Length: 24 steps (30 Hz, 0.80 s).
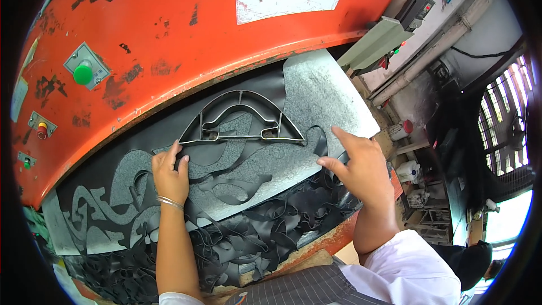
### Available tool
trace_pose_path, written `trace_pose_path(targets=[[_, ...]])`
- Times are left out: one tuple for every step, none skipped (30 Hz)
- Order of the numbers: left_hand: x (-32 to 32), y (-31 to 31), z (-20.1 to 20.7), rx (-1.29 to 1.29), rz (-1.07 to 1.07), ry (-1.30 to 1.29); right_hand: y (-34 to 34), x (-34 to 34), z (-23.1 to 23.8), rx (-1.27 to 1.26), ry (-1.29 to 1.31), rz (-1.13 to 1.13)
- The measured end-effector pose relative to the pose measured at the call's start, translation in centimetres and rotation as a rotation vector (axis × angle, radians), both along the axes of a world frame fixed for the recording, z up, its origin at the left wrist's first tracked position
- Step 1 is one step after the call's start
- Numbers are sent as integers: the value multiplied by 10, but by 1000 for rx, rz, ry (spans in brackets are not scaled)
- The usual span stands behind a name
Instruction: Using a die-cutting machine and metal molds to cut leather or synthetic material into shoe components.
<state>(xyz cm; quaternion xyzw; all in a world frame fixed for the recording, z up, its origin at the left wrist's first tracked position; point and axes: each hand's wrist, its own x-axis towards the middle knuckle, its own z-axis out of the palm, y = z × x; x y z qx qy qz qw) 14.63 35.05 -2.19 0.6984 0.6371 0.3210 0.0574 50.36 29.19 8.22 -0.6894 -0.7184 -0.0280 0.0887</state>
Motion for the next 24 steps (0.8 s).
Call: trace_pose_path(targets=[[-1,-1,1,-1,16,-46,4,-3,4,-22,161,11],[-1,-3,2,0,35,-94,9,-6,6,-43,321,25],[-4,-4,3,-1,41,-89,21,-11,-7,32,319,88],[-6,-3,3,-12,58,-134,33,-15,-31,31,319,88],[-4,-1,4,-21,68,-186,45,-16,-57,79,378,171],[-1,-1,4,-19,59,-195,53,-14,-74,127,435,253],[-4,-3,4,-13,53,-187,60,-15,-83,127,438,258],[-7,-4,2,-10,47,-180,67,-16,-91,73,509,227],[-7,-5,1,-12,51,-179,73,-17,-95,19,579,196],[-8,-6,1,-11,47,-202,83,-18,-94,15,583,202],[-6,-6,2,-10,38,-230,97,-15,-90,86,589,232],[-2,-6,3,-11,39,-231,109,-12,-86,158,594,261],[1,-5,4,10,29,-237,121,-9,-84,185,592,335],[3,-4,4,32,19,-243,128,-8,-84,183,591,338],[3,-4,2,30,7,-259,134,-6,-85,167,607,354],[2,-4,2,28,11,-259,139,-6,-89,150,625,369],[4,-4,2,40,-1,-239,143,-6,-95,133,651,353],[5,-4,2,52,-14,-219,144,-4,-99,129,651,354],[5,-4,3,50,-9,-218,145,-4,-101,101,667,356],[5,-3,3,80,-10,-155,145,-4,-102,73,683,358],[5,-3,2,110,-12,-91,145,-4,-104,70,683,361],[5,-4,2,107,-8,-91,144,-5,-102,91,667,372],[5,-4,1,85,1,-78,144,-5,-102,113,649,383],[5,-5,0,63,9,-65,144,-5,-102,110,649,383]])
